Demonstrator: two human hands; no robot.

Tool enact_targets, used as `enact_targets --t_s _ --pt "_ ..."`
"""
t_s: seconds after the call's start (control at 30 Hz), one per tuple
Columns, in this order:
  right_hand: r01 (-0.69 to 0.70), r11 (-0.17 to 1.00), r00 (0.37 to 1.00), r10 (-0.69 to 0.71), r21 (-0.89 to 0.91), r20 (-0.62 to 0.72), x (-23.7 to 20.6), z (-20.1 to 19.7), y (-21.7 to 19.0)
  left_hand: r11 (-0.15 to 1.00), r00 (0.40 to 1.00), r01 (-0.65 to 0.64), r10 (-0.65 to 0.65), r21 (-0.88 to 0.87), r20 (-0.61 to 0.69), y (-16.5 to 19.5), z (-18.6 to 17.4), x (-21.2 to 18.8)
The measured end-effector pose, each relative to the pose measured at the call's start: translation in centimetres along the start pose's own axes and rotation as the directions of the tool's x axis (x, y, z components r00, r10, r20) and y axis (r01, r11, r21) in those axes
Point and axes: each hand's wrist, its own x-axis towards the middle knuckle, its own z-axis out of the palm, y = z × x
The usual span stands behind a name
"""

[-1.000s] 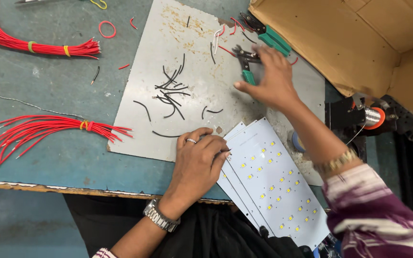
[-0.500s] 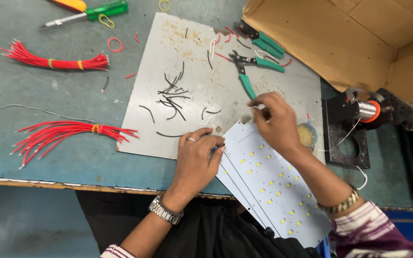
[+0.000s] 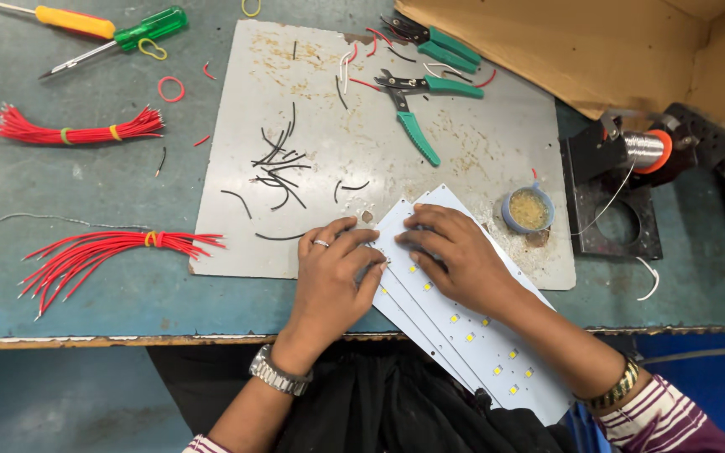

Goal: The person solders black wires to LED modules on a workbench. They apply flux, use a soldering iron to attach wires, and trim excess wire with pliers. The process is repeated for multiple modules.

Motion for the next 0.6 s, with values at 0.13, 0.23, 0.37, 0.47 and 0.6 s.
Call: enact_targets --t_s 0.13,0.23,0.37,0.47,0.6 --pt "-0.029 0.999 0.999 0.029 -0.013 -0.023 0.4 0.2 -0.2 0.994 0.998 -0.054 0.05 0.095 0.043 0.2 0.3 0.3" --pt "-0.029 0.999 0.999 0.028 -0.039 -0.039 0.8 0.4 -0.1 0.983 0.992 -0.111 0.099 0.143 0.084 0.0 0.1 0.4" --pt "-0.04 0.998 0.998 0.038 -0.039 -0.048 0.9 0.5 -0.1 0.967 0.979 -0.169 0.143 0.192 0.144 0.0 -0.3 0.6" --pt "-0.04 0.998 0.998 0.038 -0.039 -0.056 0.7 0.5 -0.1 0.954 0.968 -0.206 0.167 0.219 0.185 0.0 -0.7 0.8" --pt "-0.034 0.999 0.998 0.032 -0.039 -0.063 0.7 0.5 -0.3 0.947 0.956 -0.219 0.161 0.233 0.245 0.1 -0.9 1.1"
